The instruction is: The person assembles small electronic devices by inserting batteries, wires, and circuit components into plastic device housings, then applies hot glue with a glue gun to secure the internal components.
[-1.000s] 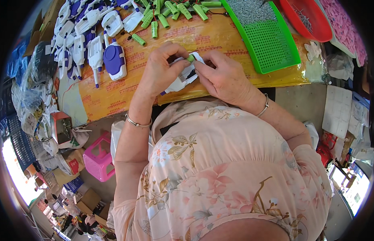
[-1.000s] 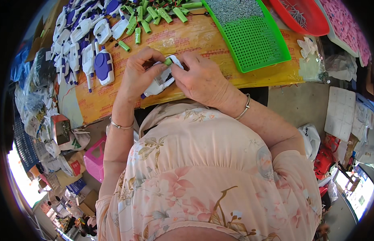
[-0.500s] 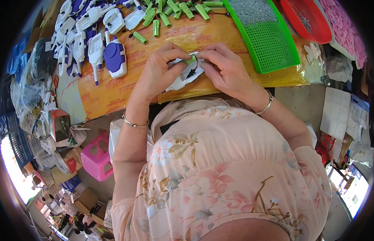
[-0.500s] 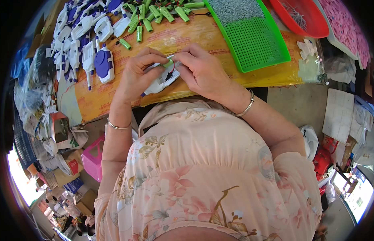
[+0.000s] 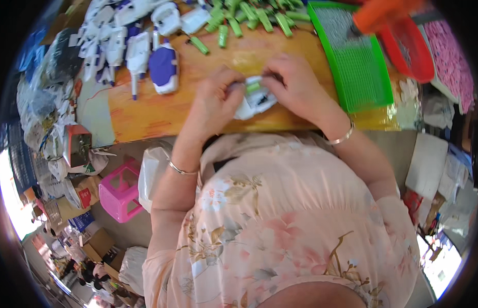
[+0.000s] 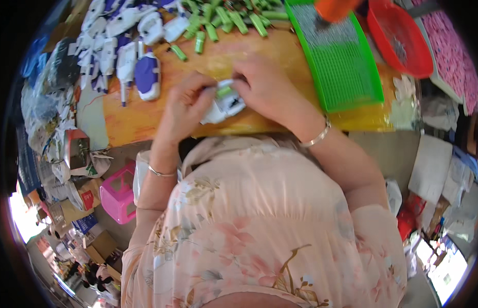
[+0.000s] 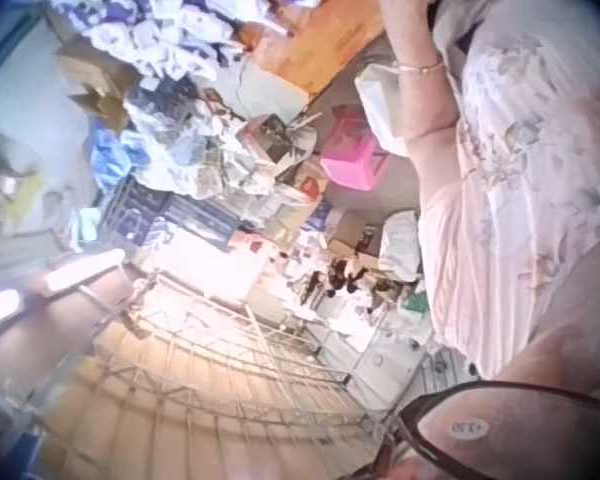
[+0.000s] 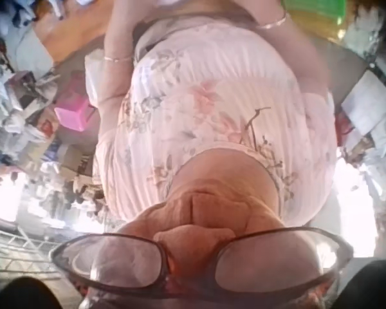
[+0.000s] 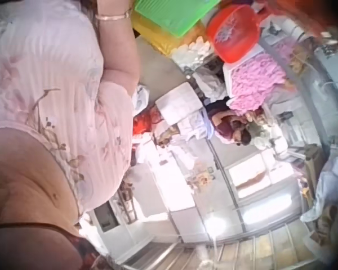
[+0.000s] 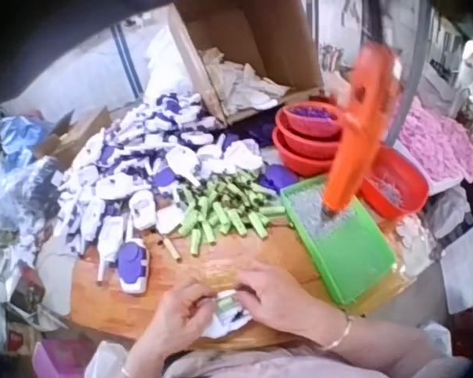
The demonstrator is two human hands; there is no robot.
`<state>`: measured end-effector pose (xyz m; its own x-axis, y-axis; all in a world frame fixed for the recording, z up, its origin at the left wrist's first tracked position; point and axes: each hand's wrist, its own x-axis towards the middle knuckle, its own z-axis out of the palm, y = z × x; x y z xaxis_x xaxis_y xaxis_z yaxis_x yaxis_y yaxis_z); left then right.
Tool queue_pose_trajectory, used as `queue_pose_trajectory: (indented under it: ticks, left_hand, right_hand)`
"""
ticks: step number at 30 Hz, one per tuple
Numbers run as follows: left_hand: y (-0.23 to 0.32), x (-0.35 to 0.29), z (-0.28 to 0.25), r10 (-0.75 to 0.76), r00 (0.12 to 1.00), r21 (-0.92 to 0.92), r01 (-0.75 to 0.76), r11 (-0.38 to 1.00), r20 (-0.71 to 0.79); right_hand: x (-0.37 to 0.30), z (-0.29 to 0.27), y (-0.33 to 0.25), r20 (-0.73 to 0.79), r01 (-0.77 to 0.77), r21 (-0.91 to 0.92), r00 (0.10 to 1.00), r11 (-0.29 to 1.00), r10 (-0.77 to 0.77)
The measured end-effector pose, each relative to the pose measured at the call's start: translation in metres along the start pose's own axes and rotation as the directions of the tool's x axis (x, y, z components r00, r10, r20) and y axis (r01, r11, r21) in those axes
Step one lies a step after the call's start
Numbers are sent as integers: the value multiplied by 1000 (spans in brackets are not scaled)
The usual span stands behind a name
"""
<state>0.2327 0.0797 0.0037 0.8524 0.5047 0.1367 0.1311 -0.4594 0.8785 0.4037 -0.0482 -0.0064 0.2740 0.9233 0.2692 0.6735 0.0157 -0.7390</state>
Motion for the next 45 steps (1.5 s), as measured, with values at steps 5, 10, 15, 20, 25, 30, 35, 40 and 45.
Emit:
queue_pose_trajectory:
  ticks: [5,10,15,20,25,30,35,40,45]
  left_hand:
    - [-6,7,-10,33,999,32,-34,999,22]
    - [-24,36,-50,238,929,575,-34,818,-283]
    - [-41,45,-93,160,896,763,246,598,-414]
    - [-44,31,-80,-104,934,628,310,714,-343]
    - [-29,4,-60,-97,957,364,196,911,-273]
    - [-20,-6,-65,-77,968,441,178,879,-237]
    - [-15,-1,-67,-175,963,592,265,761,-205]
    - [-9,-2,-83,-302,926,118,334,935,-225]
    - [-4,-1,-76,-69,995,-673,-1,740,-78]
  right_hand:
    - [-3,-5,-4,10,-22,59,1000,998,22]
    - [-7,-8,-10,69,-109,84,992,990,104]
    - [-9,-12,-22,11,-228,156,973,961,229]
    - [23,2,-16,-19,86,-34,996,996,-87]
    - [99,41,-22,145,101,-212,987,972,-71]
    - [139,69,-20,233,42,-357,971,933,45]
    - [131,60,-27,277,19,-409,955,912,105]
    - [94,7,-28,291,-7,-256,953,967,84]
    - [34,-42,-18,280,-373,417,920,829,273]
